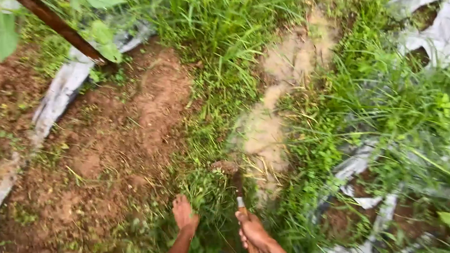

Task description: Using a hand sickle to remove weeds from a vegetable garden bed

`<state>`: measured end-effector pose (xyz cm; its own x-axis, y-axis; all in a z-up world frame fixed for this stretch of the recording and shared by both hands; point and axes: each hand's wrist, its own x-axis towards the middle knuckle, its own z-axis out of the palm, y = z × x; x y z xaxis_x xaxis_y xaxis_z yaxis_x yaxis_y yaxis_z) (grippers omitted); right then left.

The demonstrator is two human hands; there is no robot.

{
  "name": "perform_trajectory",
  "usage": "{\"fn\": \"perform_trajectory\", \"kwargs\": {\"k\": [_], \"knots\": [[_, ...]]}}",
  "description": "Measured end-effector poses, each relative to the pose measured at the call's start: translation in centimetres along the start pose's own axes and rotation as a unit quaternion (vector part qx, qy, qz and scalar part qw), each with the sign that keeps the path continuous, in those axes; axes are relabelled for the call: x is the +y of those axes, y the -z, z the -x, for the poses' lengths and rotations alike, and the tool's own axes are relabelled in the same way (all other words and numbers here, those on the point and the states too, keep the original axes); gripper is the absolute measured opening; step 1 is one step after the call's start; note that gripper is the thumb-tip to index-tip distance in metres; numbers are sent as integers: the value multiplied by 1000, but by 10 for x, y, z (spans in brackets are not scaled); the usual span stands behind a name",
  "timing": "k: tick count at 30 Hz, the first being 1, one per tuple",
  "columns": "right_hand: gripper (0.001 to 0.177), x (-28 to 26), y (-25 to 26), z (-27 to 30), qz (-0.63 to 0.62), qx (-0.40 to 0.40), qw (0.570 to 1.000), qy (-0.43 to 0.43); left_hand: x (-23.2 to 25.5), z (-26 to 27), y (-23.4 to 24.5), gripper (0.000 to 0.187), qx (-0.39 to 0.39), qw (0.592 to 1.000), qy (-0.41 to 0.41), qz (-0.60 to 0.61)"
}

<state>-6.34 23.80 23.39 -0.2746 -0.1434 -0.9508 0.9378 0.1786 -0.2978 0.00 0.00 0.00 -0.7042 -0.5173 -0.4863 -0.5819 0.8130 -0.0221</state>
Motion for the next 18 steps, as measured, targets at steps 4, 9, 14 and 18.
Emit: {"fn": "perform_trajectory", "kwargs": {"k": [4, 9, 14, 18], "knots": [[52, -2, 45, 56, 30, 8, 999, -44, 96, 72, 80, 67, -138, 930, 116, 319], [38, -37, 66, 95, 121, 160, 980, 22, 172, 97, 220, 91, -231, 915, -23, 329], [27, -28, 65, 122, 178, 252, 943, 126, 126, 94, 287, 74, -254, 948, -69, 176], [24, -32, 68, 129, 192, 259, 943, 80, 58, 61, 312, 28, -310, 943, -73, 96]]}}
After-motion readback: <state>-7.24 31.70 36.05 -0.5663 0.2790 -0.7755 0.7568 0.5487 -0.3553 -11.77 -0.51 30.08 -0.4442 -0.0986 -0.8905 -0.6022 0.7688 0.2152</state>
